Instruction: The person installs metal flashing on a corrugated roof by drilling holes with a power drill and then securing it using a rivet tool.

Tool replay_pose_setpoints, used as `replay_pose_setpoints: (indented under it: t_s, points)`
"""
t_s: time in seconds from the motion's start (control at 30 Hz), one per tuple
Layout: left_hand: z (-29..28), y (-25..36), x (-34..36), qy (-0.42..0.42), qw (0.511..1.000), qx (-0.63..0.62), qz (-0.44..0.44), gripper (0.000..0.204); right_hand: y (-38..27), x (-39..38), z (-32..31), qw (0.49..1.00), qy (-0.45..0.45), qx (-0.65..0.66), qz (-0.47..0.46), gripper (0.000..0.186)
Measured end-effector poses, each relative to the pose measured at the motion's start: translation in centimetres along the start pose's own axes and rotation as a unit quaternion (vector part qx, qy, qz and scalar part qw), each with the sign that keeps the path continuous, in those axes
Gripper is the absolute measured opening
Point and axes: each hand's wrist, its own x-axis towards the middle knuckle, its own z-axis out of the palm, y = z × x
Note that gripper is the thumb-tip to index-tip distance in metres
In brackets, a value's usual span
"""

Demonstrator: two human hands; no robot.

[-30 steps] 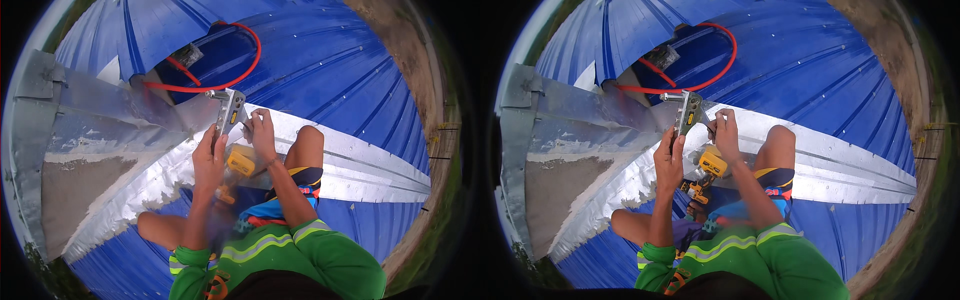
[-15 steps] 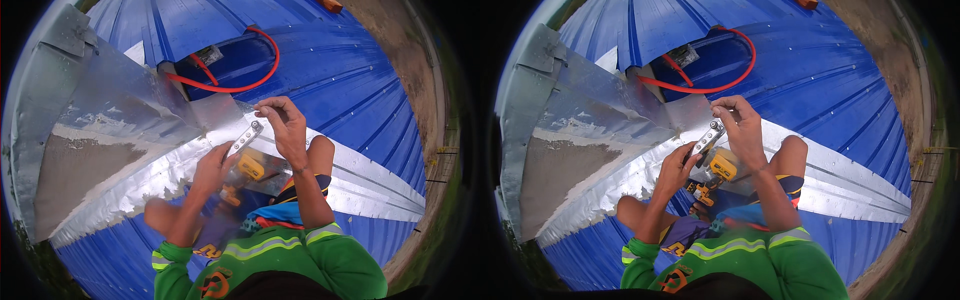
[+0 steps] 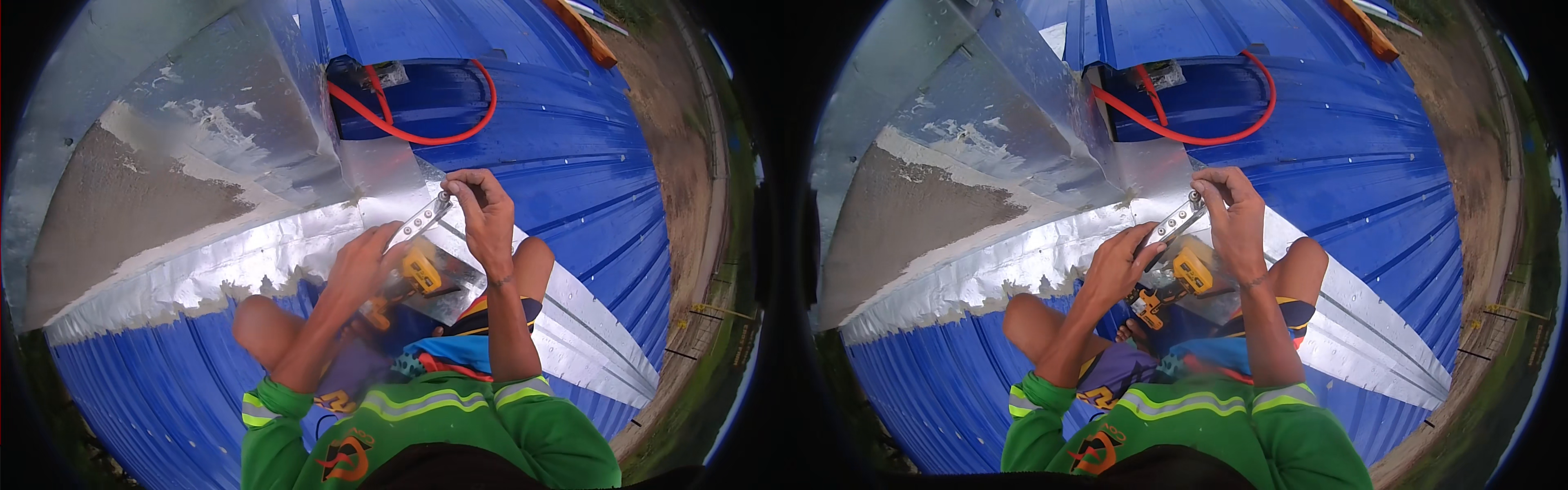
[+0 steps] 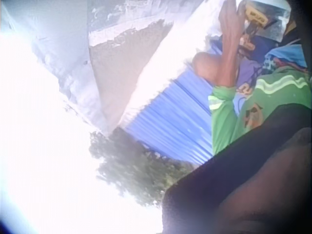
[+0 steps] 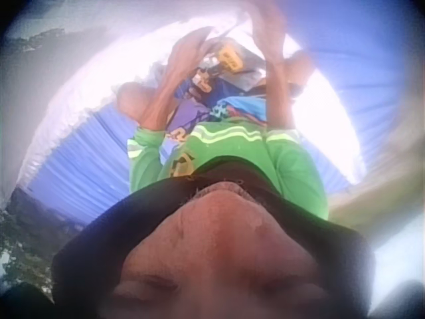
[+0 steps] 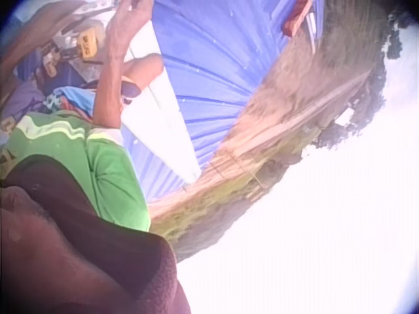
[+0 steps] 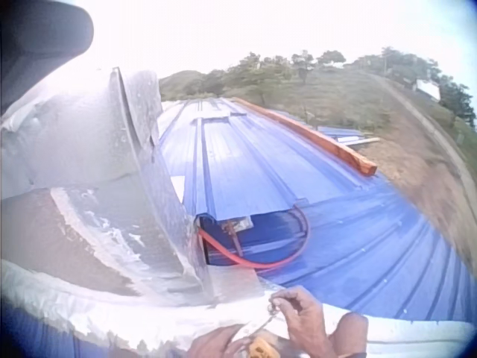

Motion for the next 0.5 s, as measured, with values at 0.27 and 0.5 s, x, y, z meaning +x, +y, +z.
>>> replay_pose_setpoints:
  t_s: [0.27, 0.5]
  points:
    - [-0.9, -0.2, -0.8, -0.003, 0.999, -0.006, -0.038, 0.037, 0.7, 0.2, 1.5, 1.0, -0.018, 0.0, -0.013, 0.01]
    - [-1.5, -0.3, -1.2, -0.007, 0.998, -0.008, -0.068, 0.037, 0.9, 0.0, 1.3, 0.993, -0.063, -0.083, -0.058, 0.01]
